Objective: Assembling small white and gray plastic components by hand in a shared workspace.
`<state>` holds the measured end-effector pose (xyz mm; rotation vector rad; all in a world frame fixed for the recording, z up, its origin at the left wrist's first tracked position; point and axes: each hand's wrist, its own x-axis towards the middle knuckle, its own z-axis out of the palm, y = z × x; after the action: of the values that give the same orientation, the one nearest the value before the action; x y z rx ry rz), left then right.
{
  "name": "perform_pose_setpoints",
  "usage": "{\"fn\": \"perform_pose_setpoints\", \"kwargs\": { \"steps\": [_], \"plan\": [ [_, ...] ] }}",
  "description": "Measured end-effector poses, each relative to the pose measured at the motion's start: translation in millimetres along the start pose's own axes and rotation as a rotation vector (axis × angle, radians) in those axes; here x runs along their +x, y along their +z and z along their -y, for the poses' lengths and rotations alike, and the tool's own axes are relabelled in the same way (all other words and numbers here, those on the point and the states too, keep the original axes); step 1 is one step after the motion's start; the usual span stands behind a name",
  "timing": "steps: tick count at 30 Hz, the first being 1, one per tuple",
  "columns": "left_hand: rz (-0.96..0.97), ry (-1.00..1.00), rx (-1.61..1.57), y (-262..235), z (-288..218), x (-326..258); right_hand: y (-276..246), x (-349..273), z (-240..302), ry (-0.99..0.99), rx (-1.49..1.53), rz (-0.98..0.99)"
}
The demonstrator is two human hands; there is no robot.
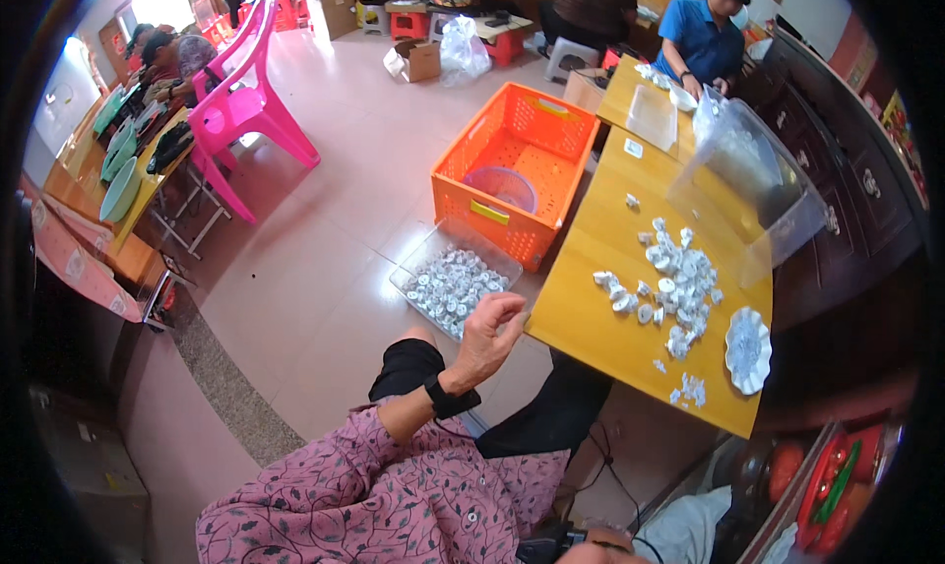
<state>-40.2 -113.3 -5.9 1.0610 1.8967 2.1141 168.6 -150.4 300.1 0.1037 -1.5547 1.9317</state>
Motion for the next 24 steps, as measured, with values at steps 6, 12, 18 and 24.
{"fn": "perform_pose_setpoints", "kwargs": {
  "steps": [6, 12, 18, 24],
  "plan": [
    [0.070, 0.062, 0.047, 22, 17, 8, 30, 52, -27, 0.109, 0.092, -0.316],
    [0.145, 0.115, 0.105, 42, 11, 14, 29, 32, -8, 0.067, 0.000, -0.567],
    [0.192, 0.264, 0.232, 36, 13, 7, 33, 26, -5, 0.047, -0.012, -0.645],
    [0.184, 0.330, 0.248, 32, 15, 7, 44, 17, 6, 0.054, -0.018, -0.707]
  ]
}}
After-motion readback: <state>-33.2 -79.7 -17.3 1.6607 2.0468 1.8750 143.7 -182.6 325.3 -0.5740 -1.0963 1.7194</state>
